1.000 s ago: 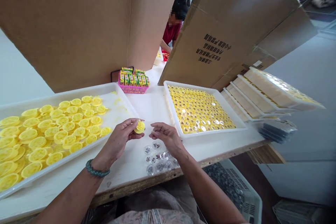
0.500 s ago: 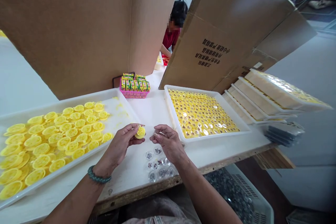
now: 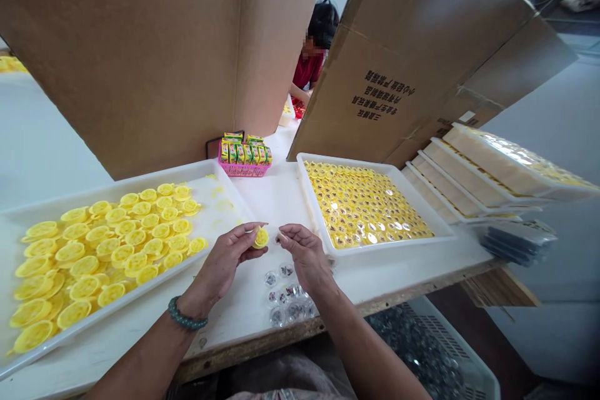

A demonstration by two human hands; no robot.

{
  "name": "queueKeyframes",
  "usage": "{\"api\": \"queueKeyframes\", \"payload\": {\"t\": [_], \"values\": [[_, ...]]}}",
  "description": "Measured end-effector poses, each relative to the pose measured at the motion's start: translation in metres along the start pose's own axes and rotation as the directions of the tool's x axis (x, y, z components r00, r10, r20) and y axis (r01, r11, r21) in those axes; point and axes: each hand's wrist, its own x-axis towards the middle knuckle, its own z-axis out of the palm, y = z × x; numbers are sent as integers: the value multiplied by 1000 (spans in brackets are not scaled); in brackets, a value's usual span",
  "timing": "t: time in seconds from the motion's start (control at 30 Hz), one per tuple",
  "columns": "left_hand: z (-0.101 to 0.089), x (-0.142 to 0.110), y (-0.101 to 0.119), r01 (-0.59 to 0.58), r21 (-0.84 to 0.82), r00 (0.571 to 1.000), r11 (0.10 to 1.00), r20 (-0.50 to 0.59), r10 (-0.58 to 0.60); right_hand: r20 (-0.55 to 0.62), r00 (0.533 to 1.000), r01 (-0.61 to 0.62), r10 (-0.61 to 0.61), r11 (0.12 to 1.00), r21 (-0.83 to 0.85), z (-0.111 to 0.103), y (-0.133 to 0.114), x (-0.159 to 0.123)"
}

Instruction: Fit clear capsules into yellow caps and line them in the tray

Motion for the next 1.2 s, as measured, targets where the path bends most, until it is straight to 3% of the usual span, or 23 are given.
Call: {"api": "queueKeyframes", "payload": {"t": [0.23,0.57,0.73,1.0,1.2], "values": [[9,2,-8,-30,-90,998,996,-54,25,-122,984,-109,128,982,153,10,10,0],[3,9,-28,-97,125,984,987,-140,114,-229,955,-145,185,972,183,27,23,-4],[4,7,-24,-93,182,982,979,-143,120,-245,953,-142,178,977,158,32,23,-6],[9,2,-14,-81,164,980,983,-168,108,-224,974,-58,47,997,-42,30,25,-6],[5,-1,-5,-46,152,998,987,-23,50,-93,995,0,-30,951,-310,21,9,-5]]}}
